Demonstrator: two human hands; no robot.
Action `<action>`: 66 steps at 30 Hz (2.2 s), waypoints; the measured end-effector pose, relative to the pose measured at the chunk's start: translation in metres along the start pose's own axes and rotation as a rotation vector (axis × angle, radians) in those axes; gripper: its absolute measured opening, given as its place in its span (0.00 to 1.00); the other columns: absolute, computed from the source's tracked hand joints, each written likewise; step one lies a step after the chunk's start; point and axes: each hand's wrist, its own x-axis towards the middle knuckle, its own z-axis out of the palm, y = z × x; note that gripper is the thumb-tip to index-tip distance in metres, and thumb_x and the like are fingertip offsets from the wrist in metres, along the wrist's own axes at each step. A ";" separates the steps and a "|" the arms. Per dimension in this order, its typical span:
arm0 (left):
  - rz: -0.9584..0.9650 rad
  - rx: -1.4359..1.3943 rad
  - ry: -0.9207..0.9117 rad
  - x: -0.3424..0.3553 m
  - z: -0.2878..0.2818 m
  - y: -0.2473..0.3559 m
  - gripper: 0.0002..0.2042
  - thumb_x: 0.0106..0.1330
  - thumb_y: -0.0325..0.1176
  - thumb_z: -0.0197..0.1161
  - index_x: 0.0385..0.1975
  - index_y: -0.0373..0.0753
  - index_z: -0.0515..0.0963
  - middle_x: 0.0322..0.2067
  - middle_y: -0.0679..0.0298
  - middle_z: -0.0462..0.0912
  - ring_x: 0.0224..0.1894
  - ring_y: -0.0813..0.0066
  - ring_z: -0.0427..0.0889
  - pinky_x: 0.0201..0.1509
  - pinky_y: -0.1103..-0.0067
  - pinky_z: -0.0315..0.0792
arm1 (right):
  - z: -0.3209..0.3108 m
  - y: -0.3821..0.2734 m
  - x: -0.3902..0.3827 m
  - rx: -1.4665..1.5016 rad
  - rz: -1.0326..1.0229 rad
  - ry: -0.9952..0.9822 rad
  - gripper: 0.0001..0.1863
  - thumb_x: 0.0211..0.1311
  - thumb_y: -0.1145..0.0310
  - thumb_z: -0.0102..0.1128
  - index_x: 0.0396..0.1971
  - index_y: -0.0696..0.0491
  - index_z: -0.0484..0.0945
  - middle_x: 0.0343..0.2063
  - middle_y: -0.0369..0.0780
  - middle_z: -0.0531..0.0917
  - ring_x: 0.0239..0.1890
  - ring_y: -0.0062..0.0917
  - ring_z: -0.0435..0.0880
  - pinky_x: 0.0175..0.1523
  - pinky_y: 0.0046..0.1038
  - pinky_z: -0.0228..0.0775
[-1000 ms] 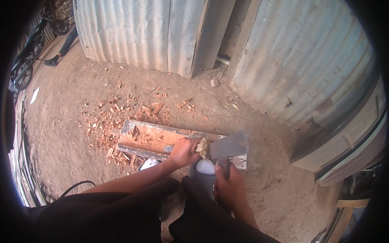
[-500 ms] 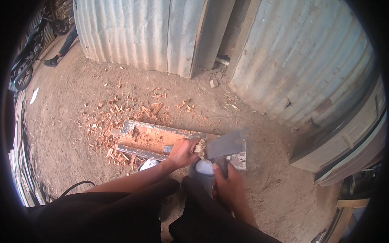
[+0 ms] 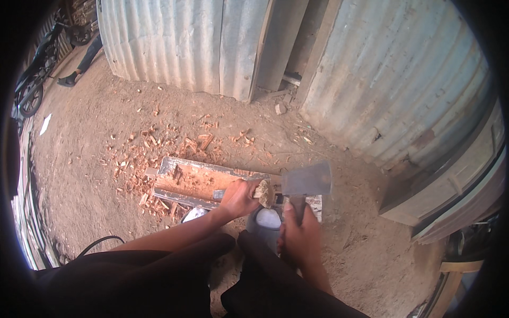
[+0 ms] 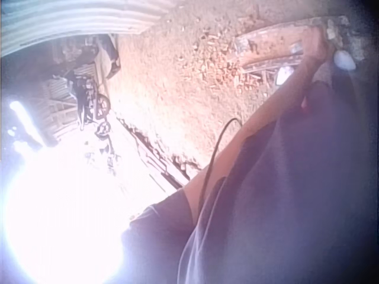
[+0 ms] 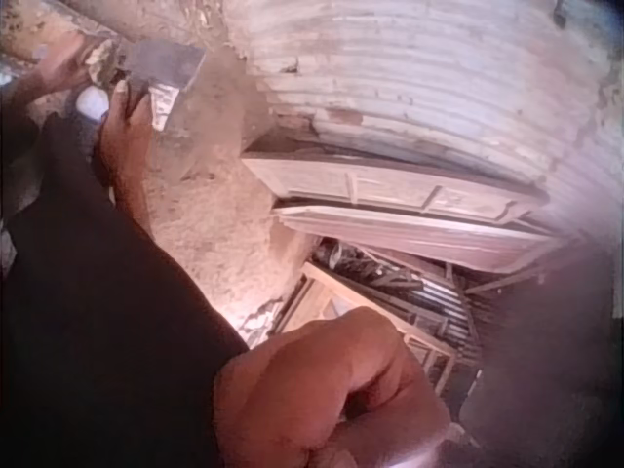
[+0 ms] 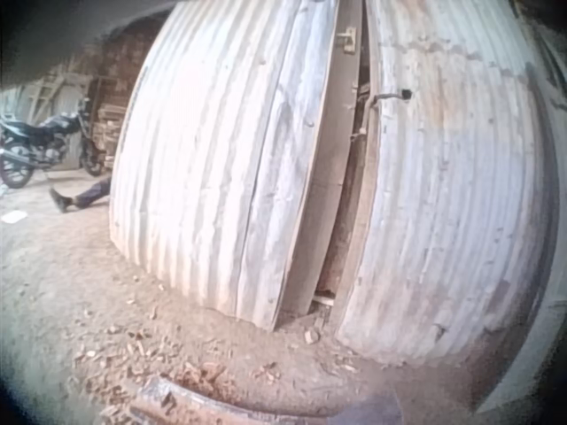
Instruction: The person uses a hand axe to repeatedly strike and shape a small piece of wood held in the left hand. The wood is positioned over a larger plank on the ground, and wood chips accumulate around the work area throughout the clip.
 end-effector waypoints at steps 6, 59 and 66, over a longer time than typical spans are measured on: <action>-0.001 0.043 -0.082 -0.002 -0.001 -0.002 0.13 0.55 0.36 0.70 0.36 0.40 0.77 0.25 0.48 0.83 0.36 0.42 0.84 0.39 0.54 0.76 | -0.016 -0.012 0.003 0.033 0.101 -0.042 0.15 0.76 0.58 0.58 0.36 0.55 0.73 0.18 0.35 0.74 0.13 0.21 0.74 0.18 0.28 0.68; -0.007 0.079 0.012 -0.007 -0.016 -0.013 0.12 0.52 0.35 0.68 0.35 0.41 0.78 0.24 0.47 0.82 0.34 0.41 0.84 0.37 0.52 0.75 | 0.007 0.023 0.006 0.016 0.021 -0.010 0.16 0.77 0.56 0.58 0.39 0.56 0.74 0.19 0.36 0.75 0.14 0.22 0.75 0.20 0.29 0.68; -0.009 0.107 0.024 -0.012 -0.023 -0.022 0.13 0.53 0.35 0.67 0.38 0.42 0.81 0.27 0.46 0.84 0.35 0.42 0.85 0.37 0.54 0.76 | 0.000 0.009 0.010 0.029 0.072 -0.180 0.15 0.76 0.57 0.58 0.38 0.55 0.75 0.20 0.36 0.76 0.15 0.21 0.75 0.21 0.28 0.69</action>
